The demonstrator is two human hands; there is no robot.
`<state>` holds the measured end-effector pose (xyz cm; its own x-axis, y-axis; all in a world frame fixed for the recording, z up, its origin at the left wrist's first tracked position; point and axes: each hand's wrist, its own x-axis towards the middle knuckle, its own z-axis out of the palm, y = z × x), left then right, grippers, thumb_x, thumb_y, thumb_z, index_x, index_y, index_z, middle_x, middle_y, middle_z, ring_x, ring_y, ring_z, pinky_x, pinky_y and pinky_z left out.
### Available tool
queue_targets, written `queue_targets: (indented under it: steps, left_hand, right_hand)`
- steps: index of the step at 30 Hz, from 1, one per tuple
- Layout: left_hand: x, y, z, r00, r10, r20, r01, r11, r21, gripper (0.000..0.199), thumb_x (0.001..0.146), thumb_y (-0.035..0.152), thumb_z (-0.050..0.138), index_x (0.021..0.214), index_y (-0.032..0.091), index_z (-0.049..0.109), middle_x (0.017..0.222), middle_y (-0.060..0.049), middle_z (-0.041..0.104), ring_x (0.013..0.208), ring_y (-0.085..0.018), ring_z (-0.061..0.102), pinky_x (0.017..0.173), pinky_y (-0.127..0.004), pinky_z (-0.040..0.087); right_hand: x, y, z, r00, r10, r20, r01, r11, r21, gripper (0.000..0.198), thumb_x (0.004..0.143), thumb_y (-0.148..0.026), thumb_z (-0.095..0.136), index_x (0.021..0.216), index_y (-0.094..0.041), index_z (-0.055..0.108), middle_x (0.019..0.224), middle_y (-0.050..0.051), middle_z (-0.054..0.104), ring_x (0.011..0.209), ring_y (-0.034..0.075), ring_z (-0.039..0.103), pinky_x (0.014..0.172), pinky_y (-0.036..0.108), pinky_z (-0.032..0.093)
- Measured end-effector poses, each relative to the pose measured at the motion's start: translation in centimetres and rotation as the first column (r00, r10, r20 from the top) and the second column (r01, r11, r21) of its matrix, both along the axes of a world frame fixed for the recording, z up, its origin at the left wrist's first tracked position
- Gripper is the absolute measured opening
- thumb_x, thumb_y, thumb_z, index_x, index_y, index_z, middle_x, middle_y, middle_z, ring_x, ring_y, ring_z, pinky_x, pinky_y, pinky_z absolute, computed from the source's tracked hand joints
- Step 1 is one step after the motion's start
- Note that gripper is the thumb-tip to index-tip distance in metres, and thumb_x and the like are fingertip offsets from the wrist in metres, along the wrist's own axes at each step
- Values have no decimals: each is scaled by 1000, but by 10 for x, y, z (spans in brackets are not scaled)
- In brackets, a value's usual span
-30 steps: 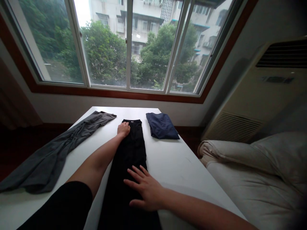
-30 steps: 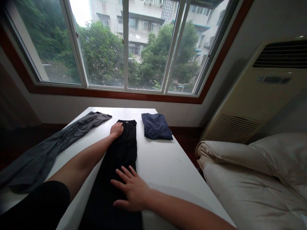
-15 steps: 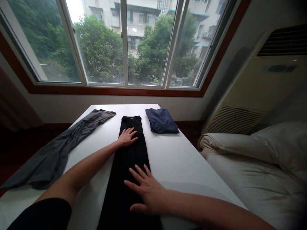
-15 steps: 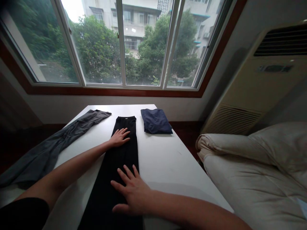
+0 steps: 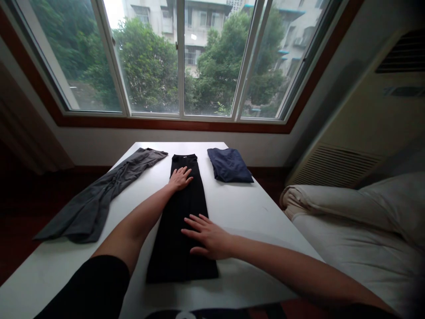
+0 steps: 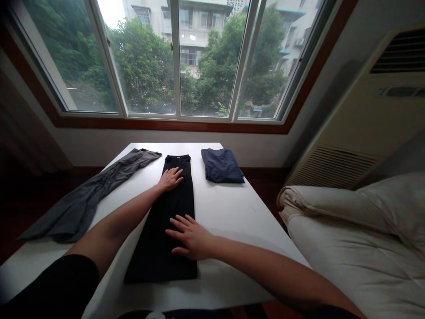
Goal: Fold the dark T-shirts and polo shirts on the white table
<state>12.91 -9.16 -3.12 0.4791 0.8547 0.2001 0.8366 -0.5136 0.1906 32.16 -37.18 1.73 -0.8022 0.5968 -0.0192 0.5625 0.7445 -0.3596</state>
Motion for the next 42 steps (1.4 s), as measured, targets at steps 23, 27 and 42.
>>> queue_targets:
  steps: [23,27,42]
  left_hand:
    - [-151,-263,46,758,-652,9,651,757,-51,84,84,40,78,159,31,43,163,-12,45,148,-37,45,126,-59,34]
    - [-141,-270,29,752,-658,20,657,752,47,65,90,26,69,152,32,51,158,-10,53,145,-32,50,127,-55,34]
    - [-114,-300,95,709,-618,339,702,663,-261,48,100,19,55,144,36,64,133,-5,73,117,-24,70,104,-37,54]
  right_hand:
    - [26,-8,-19,958,211,-192,-157,951,265,68,81,-33,75,144,-19,58,152,17,54,133,31,58,114,49,46]
    - [19,-13,-21,948,286,-144,-221,910,352,64,88,-38,75,149,-24,59,153,16,55,137,32,55,114,50,45]
    - [31,-55,22,865,113,-489,-144,989,-25,28,99,-28,65,123,-21,77,114,7,79,110,20,74,99,30,57]
